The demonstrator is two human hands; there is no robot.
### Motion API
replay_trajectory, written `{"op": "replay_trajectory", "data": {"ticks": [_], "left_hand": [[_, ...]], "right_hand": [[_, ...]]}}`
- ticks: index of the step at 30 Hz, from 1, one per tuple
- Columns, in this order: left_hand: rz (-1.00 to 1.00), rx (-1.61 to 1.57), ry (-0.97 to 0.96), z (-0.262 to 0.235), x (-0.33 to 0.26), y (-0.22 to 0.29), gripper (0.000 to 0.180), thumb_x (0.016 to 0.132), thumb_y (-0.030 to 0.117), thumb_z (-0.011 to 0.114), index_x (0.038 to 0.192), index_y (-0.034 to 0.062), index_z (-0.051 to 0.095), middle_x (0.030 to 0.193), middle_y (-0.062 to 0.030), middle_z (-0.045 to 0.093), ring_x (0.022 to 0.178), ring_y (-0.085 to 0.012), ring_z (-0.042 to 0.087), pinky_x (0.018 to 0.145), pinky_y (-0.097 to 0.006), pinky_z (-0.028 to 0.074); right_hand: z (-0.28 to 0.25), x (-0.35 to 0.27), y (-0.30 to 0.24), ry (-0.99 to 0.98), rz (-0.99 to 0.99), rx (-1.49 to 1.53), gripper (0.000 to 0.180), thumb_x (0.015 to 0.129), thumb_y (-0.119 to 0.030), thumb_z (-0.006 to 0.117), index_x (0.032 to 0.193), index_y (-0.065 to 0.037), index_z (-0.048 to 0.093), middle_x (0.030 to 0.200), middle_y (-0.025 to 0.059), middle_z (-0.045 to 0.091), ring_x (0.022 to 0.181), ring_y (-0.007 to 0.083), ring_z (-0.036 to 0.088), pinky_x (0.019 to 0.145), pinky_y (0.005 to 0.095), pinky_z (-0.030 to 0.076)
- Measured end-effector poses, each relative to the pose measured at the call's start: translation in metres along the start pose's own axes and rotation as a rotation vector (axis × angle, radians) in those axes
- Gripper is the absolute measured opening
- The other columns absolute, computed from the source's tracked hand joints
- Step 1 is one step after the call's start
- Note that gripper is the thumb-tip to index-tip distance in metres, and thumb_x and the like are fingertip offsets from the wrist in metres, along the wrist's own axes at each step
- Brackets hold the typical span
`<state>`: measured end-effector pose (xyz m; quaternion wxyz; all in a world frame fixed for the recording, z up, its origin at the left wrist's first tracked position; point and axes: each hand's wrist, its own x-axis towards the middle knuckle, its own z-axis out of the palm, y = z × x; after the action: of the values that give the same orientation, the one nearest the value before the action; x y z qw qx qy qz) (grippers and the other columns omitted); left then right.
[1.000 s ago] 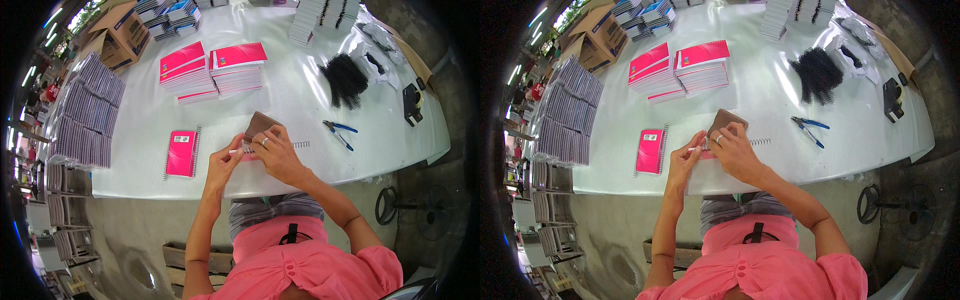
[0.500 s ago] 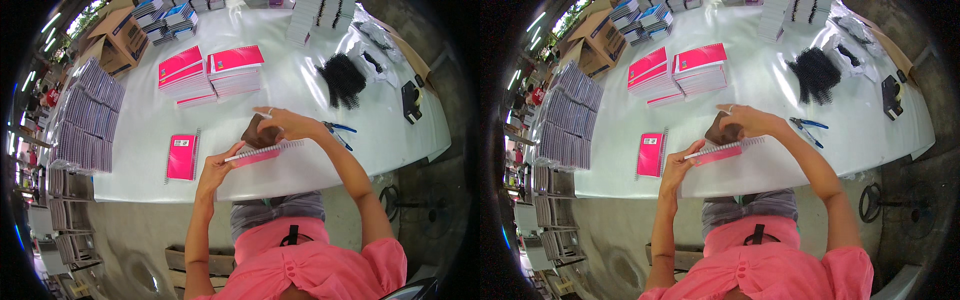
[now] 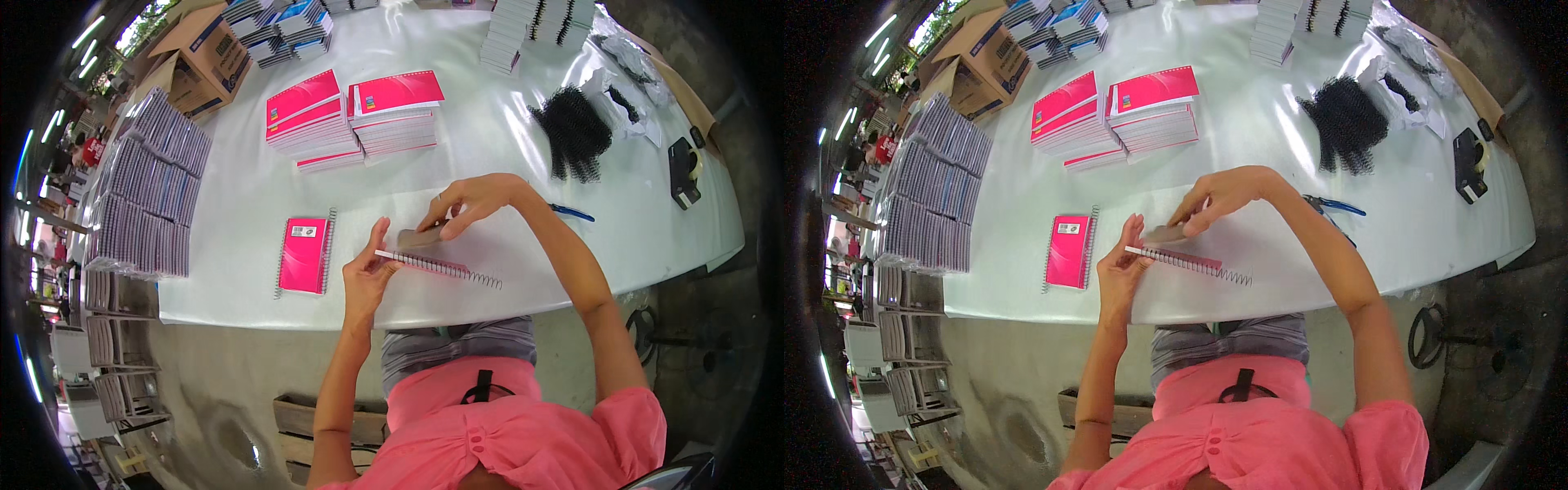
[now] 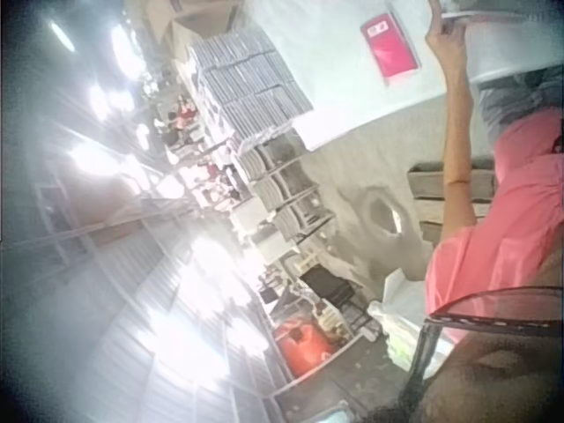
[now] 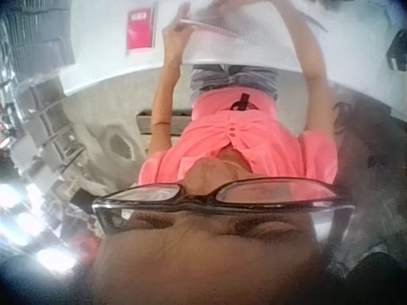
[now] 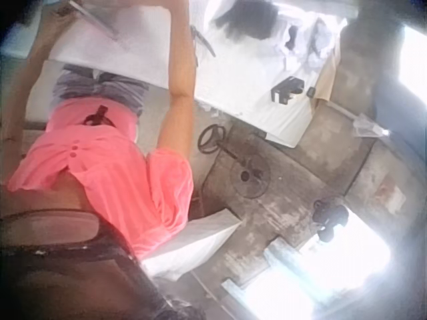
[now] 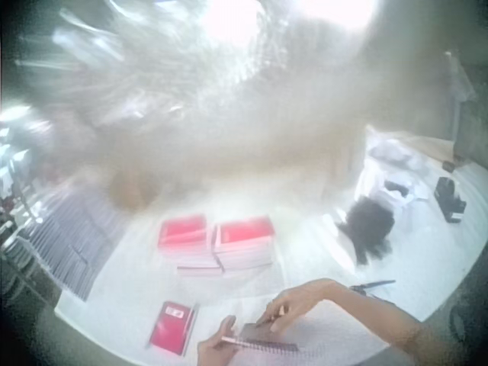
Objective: The person assembles notebooks by threading a spiral wire through the pre-punched holes of notebook pages and covers by hand, then uses shears to cut the excess wire.
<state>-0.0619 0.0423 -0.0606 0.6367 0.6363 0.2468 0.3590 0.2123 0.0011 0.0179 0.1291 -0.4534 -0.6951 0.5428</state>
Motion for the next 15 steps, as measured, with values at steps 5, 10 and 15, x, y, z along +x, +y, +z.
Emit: {"op": "replay_trajectory", "data": {"ticks": [5, 10, 15], "left_hand": [[-0.053, 0.102, 0.021, 0.0, -0.001, 0.003, 0.07, 0.079, 0.006, 0.077, 0.142, 0.0122, 0.047, 0.139, -0.0106, 0.055, 0.105, -0.0114, 0.057, 0.093, -0.024, 0.044], [-0.167, 0.15, 0.05, 0.001, 0.0, 0.015, 0.068, 0.08, 0.006, 0.076, 0.142, 0.0116, 0.048, 0.136, -0.0109, 0.058, 0.088, -0.0055, 0.051, 0.084, -0.019, 0.041], [-0.213, 0.128, 0.058, 0.002, 0.001, 0.015, 0.065, 0.083, 0.006, 0.074, 0.142, 0.0111, 0.048, 0.135, -0.0116, 0.058, 0.081, -0.0028, 0.046, 0.077, -0.018, 0.042]], "right_hand": [[0.004, 0.008, -0.007, -0.012, -0.108, 0.046, 0.058, 0.084, -0.042, 0.07, 0.129, -0.008, 0.061, 0.12, 0.0076, 0.064, 0.105, 0.0215, 0.06, 0.088, 0.0352, 0.048], [0.012, 0.006, -0.009, 0.047, -0.166, 0.167, 0.059, 0.083, -0.044, 0.071, 0.13, -0.01, 0.061, 0.119, 0.007, 0.065, 0.103, 0.0209, 0.06, 0.086, 0.0346, 0.049], [0.008, 0.002, -0.012, 0.14, -0.017, 0.03, 0.062, 0.083, -0.048, 0.07, 0.13, -0.008, 0.061, 0.114, 0.0098, 0.067, 0.099, 0.0214, 0.061, 0.084, 0.0338, 0.049]]}}
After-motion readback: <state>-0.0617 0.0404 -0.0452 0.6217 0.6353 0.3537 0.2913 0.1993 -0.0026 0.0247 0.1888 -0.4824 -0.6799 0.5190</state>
